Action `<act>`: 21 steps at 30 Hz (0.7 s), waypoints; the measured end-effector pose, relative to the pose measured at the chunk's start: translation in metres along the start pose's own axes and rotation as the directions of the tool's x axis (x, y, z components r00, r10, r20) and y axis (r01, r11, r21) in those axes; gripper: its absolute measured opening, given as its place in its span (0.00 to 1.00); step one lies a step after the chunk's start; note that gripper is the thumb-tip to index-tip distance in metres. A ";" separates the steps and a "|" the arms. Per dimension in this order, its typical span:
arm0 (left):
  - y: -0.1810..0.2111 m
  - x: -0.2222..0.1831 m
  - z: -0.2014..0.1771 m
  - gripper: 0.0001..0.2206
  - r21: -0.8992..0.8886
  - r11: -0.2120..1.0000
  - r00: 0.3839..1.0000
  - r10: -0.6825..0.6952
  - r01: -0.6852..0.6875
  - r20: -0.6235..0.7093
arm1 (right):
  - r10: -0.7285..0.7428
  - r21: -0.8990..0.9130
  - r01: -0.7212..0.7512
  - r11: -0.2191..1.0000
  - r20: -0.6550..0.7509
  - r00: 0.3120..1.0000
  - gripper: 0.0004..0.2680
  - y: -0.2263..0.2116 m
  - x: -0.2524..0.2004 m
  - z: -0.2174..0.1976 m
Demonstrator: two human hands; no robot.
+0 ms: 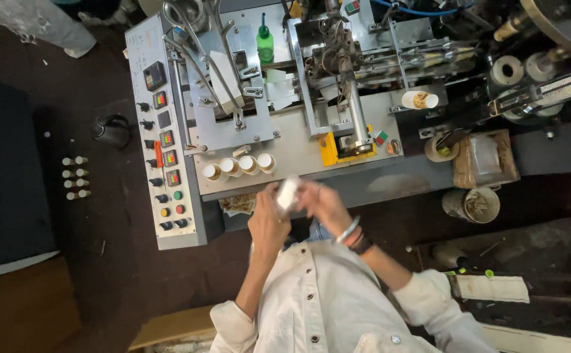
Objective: Packing paper cups into plastic sleeves and organizing them by a manufacturing machine.
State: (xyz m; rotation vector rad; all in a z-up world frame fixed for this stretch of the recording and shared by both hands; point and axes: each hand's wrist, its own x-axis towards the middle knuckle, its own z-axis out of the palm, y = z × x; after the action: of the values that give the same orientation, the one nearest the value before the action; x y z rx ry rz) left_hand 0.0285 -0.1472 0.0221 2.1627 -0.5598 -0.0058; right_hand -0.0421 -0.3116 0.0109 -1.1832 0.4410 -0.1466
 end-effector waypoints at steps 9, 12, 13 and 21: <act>-0.036 -0.022 -0.018 0.27 -0.320 0.945 0.942 0.040 0.072 0.332 | 0.023 -0.245 -0.016 0.969 0.029 0.999 0.08 0.026 -0.018 0.022; -0.066 -0.027 -0.024 0.16 -0.514 0.723 0.785 -0.063 0.462 0.616 | -0.011 -0.171 0.016 0.985 0.033 0.999 0.06 0.027 -0.017 0.019; -0.066 -0.025 -0.026 0.14 -0.537 0.625 0.787 -0.218 0.567 0.577 | -0.015 -0.255 0.016 0.967 0.003 1.000 0.07 0.028 -0.017 0.020; -0.056 -0.009 -0.068 0.15 -0.511 0.660 0.800 -0.241 0.550 0.550 | -0.307 -0.397 0.350 0.848 0.170 0.936 0.09 0.022 -0.008 0.030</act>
State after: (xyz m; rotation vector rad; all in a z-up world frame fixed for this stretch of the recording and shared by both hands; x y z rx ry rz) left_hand 0.0561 -0.0631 0.0193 1.5225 -0.2312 -0.8513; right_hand -0.0402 -0.2747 0.0019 -1.6863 0.1759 -0.2977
